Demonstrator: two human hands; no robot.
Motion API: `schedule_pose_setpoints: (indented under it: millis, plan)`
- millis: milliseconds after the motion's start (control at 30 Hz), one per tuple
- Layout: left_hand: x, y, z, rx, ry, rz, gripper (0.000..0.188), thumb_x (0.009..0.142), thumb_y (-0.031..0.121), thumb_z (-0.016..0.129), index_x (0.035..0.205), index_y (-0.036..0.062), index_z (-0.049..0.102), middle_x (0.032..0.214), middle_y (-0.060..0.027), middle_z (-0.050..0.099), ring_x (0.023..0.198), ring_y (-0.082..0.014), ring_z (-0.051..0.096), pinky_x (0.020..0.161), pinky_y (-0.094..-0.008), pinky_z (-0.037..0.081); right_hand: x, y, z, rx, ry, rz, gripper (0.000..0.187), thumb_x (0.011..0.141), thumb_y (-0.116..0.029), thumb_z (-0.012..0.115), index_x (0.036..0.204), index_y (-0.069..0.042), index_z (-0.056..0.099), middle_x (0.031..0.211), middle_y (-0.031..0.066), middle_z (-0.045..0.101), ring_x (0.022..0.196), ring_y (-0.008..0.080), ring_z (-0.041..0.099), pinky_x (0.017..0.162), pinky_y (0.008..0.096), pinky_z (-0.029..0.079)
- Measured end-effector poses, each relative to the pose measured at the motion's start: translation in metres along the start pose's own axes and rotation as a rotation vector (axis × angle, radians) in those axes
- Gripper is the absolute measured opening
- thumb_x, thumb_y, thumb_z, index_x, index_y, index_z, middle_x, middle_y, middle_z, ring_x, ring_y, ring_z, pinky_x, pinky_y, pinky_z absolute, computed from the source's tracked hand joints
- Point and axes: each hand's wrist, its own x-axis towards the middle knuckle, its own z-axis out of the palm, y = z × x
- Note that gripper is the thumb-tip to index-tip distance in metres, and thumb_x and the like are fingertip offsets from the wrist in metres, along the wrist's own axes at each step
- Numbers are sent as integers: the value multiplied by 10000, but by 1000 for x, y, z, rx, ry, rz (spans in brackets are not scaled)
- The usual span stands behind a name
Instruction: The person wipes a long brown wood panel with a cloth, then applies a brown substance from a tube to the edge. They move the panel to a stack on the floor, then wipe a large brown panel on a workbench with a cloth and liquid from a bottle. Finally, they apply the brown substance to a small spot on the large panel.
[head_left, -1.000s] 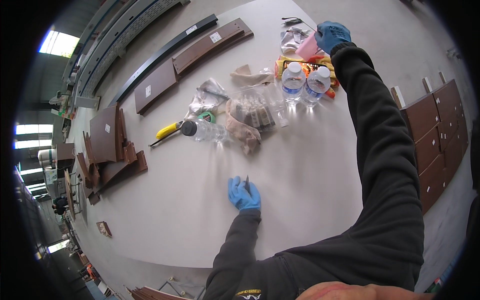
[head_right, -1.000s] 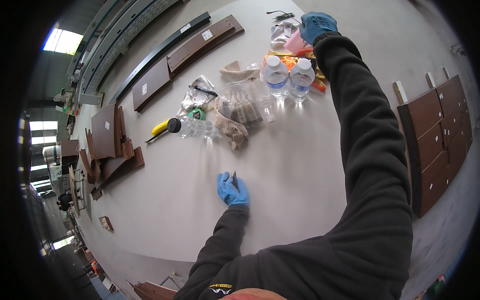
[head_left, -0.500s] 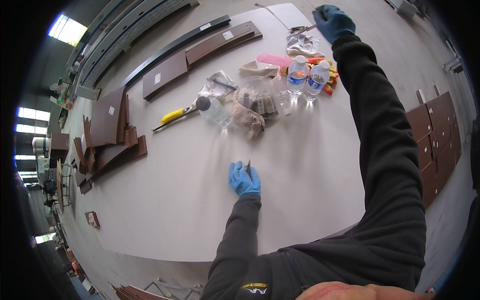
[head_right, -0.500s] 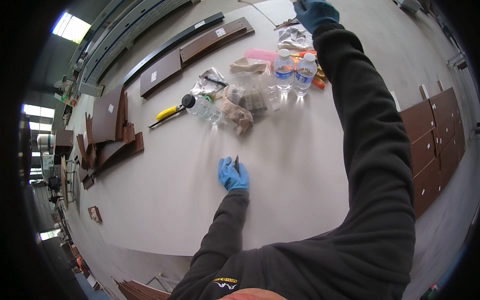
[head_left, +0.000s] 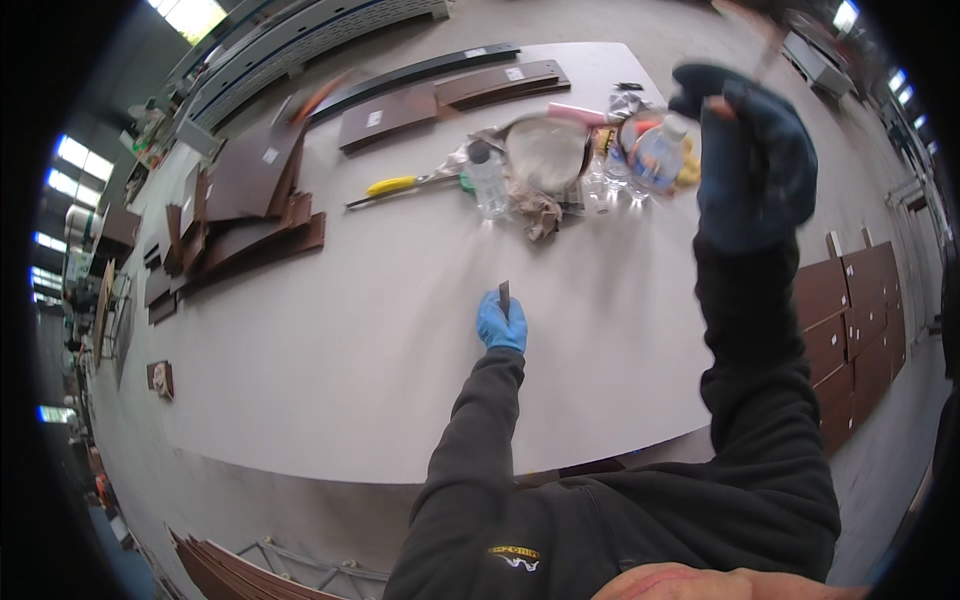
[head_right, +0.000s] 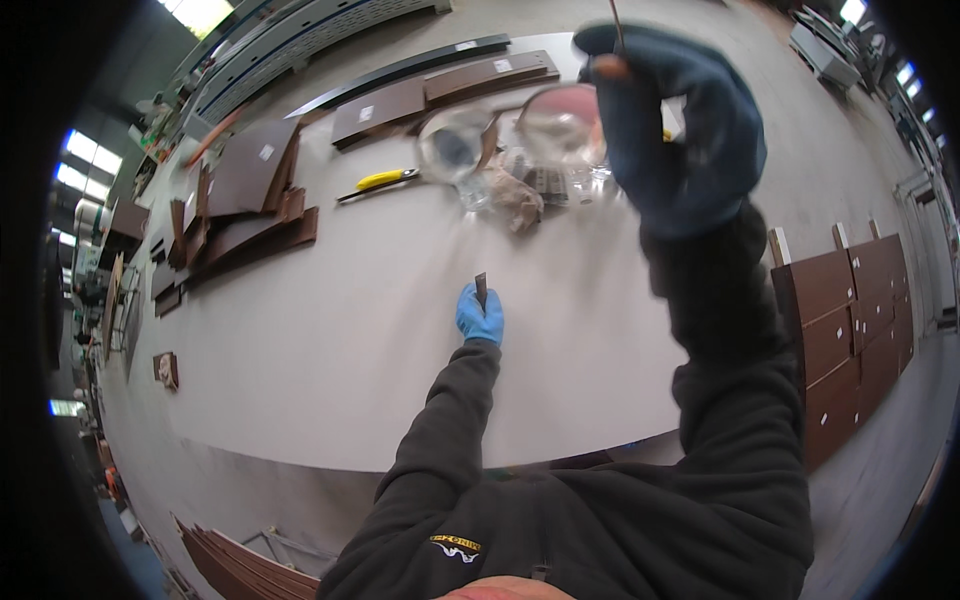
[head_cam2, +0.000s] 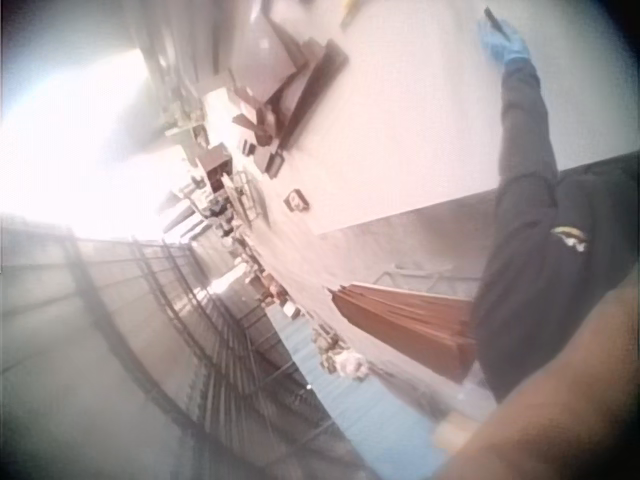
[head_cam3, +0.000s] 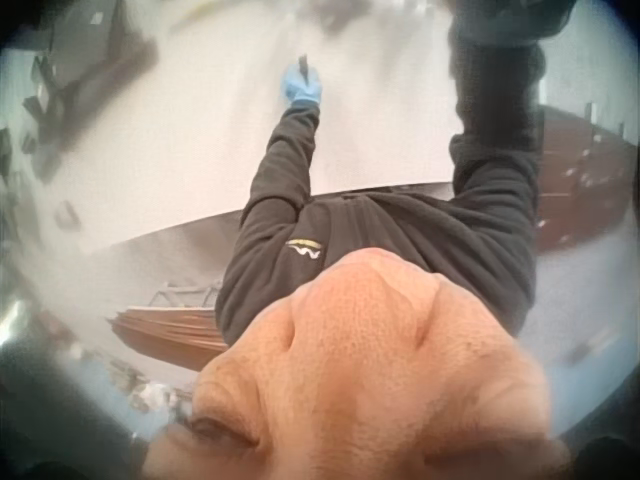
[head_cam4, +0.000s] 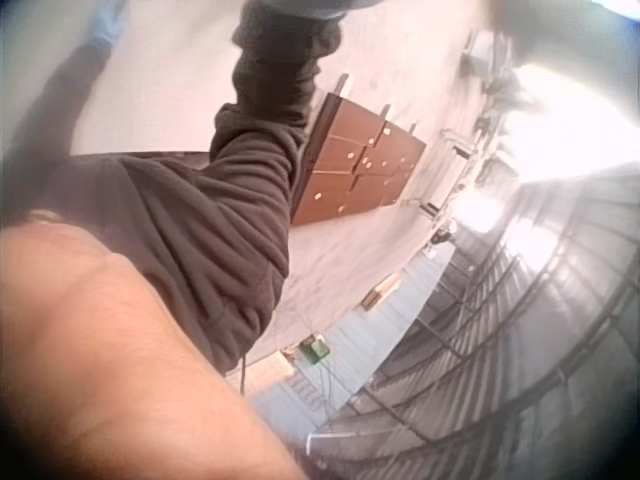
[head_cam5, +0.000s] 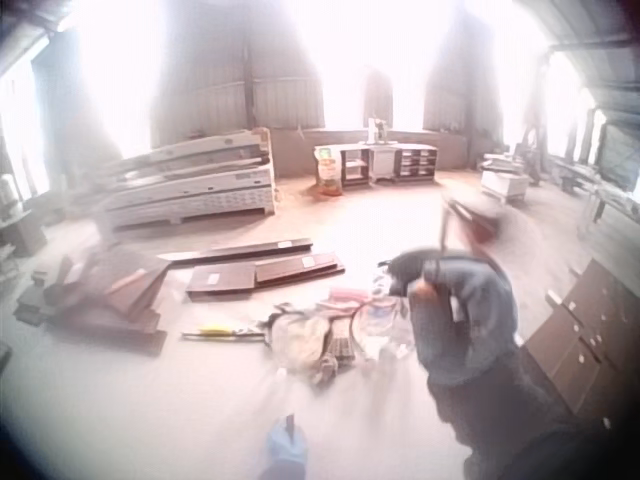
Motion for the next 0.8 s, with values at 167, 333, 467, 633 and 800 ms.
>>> schedule_pose_setpoints:
  millis: [167,333,467,633,800]
  plan:
    - [-86,-17,-103,-395,153,-90,155,946,181,670,971,27,674,804,-129,670,702,-284,650,686,-400,529,-25,-177,41,313,5,200,241,1061,-239,655,1060,-8,585,1015,235,710,742,226,710,597,314,595]
    - [-198,-92,-227,-588,319,20,249,959,143,725,811,-1,587,659,-87,571,585,-244,557,586,-385,466,-40,-346,101,650,22,114,294,1070,-365,621,1032,-84,545,910,182,642,644,173,612,492,275,485]
    - [-261,-160,-317,-525,535,-51,220,954,136,731,836,25,582,677,-79,570,596,-225,554,568,-389,444,-47,-475,160,805,120,-32,288,1090,-371,580,1018,-94,546,810,144,606,551,149,528,504,317,409]
    - [-322,-200,-470,-147,745,57,181,957,137,726,880,23,609,750,-87,618,635,-230,584,592,-384,460,-53,-605,232,984,38,17,241,1059,-311,647,1035,-84,571,849,155,657,605,169,585,544,312,481]
    - [-372,-191,-643,2484,312,-280,217,1045,141,616,1198,-6,661,1150,-67,702,911,-150,632,816,-259,527,-51,-696,312,1159,-210,21,183,923,-47,770,1051,-55,639,941,176,742,760,225,720,647,328,562]
